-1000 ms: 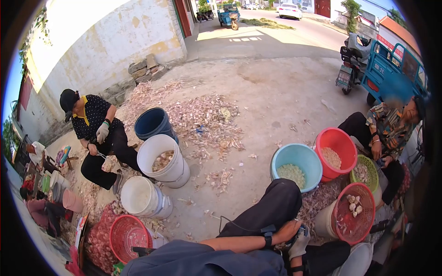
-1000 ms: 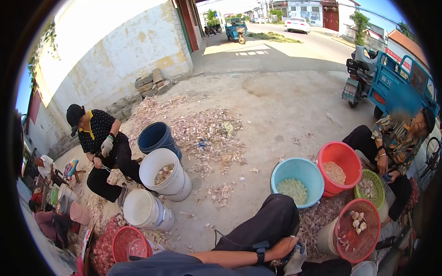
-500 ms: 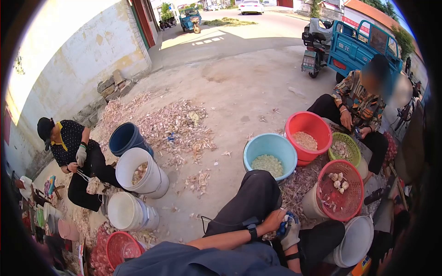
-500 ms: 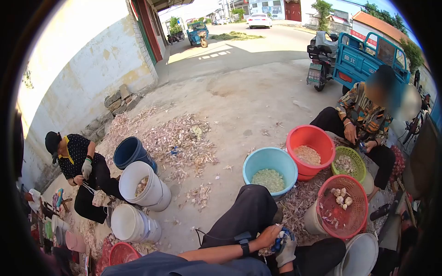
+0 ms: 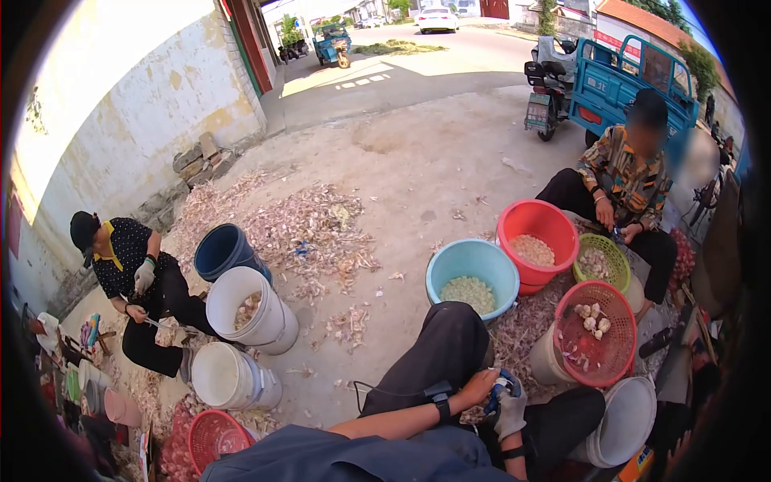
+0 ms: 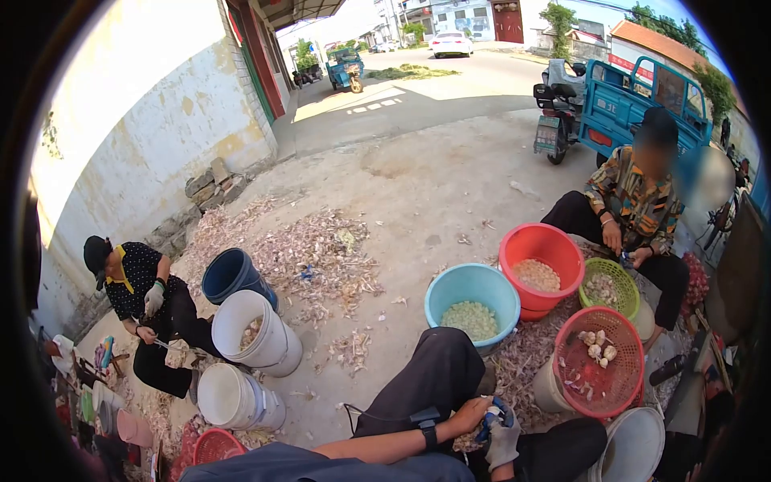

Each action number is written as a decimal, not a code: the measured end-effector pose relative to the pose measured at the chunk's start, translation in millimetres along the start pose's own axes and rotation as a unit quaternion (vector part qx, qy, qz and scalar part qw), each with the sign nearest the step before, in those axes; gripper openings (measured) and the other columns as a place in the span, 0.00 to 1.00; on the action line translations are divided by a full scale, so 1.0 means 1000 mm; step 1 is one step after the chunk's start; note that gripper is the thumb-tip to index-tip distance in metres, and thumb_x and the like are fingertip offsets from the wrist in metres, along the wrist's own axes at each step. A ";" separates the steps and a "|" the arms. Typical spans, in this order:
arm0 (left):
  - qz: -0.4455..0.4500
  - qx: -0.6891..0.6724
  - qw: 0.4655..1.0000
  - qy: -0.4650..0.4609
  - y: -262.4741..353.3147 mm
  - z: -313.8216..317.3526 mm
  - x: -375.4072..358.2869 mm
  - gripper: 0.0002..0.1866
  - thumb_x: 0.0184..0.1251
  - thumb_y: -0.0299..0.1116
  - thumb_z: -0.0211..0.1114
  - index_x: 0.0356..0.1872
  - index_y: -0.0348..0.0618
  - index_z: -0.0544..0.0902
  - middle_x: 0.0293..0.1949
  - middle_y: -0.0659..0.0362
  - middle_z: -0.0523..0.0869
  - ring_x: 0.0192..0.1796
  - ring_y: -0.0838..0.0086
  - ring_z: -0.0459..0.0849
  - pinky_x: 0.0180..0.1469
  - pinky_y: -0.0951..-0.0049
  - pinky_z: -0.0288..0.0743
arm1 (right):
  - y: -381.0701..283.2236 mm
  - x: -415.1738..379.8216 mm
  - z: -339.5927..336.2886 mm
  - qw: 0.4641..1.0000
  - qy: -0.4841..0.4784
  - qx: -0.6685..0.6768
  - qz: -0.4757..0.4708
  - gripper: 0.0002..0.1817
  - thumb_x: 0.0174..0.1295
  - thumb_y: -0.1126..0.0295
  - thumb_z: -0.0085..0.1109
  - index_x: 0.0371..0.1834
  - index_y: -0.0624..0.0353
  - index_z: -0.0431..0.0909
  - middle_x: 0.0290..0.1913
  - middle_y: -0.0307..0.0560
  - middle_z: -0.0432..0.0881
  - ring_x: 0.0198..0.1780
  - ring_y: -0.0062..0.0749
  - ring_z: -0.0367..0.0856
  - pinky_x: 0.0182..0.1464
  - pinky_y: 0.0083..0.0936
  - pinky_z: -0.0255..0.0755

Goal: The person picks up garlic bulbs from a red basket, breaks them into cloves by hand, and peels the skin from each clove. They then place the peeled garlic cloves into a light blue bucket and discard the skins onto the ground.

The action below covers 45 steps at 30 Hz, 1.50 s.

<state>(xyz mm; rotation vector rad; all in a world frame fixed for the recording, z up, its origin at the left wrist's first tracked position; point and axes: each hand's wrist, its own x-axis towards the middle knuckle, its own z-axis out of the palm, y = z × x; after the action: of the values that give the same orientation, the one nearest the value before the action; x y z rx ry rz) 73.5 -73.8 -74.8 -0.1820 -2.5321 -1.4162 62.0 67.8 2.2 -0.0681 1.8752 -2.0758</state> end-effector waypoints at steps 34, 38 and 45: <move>-0.237 -0.257 0.937 -0.016 0.009 0.005 0.010 0.21 0.83 0.51 0.47 0.37 0.45 0.76 0.22 0.62 0.73 0.18 0.78 0.71 0.20 0.74 0.65 | -0.086 0.055 -0.031 0.865 -0.087 0.493 0.029 0.28 0.77 0.53 0.57 0.72 0.58 0.71 0.43 0.42 0.86 0.31 0.27 0.83 0.31 0.25 0.76; -0.206 -0.248 0.946 -0.013 0.011 0.007 0.007 0.24 0.84 0.54 0.45 0.41 0.44 0.78 0.18 0.64 0.70 0.17 0.79 0.69 0.19 0.73 0.61 | -0.105 0.070 -0.020 0.898 -0.072 0.431 0.041 0.29 0.76 0.52 0.58 0.73 0.56 0.71 0.43 0.41 0.84 0.30 0.24 0.79 0.29 0.22 0.72; -0.173 -0.131 0.976 -0.032 -0.003 0.015 0.002 0.24 0.84 0.49 0.47 0.41 0.34 0.75 0.33 0.45 0.80 0.35 0.55 0.80 0.40 0.55 0.72 | -0.076 0.081 -0.004 0.933 -0.066 0.349 0.058 0.13 0.77 0.61 0.58 0.60 0.50 0.79 0.43 0.36 0.84 0.28 0.16 0.77 0.23 0.17 0.69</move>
<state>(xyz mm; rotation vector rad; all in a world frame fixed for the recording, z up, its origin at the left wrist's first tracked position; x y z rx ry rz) 68.6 -62.4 -83.8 0.1837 -2.5079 -1.9026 -31.7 54.3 60.7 0.0743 0.9541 -2.4469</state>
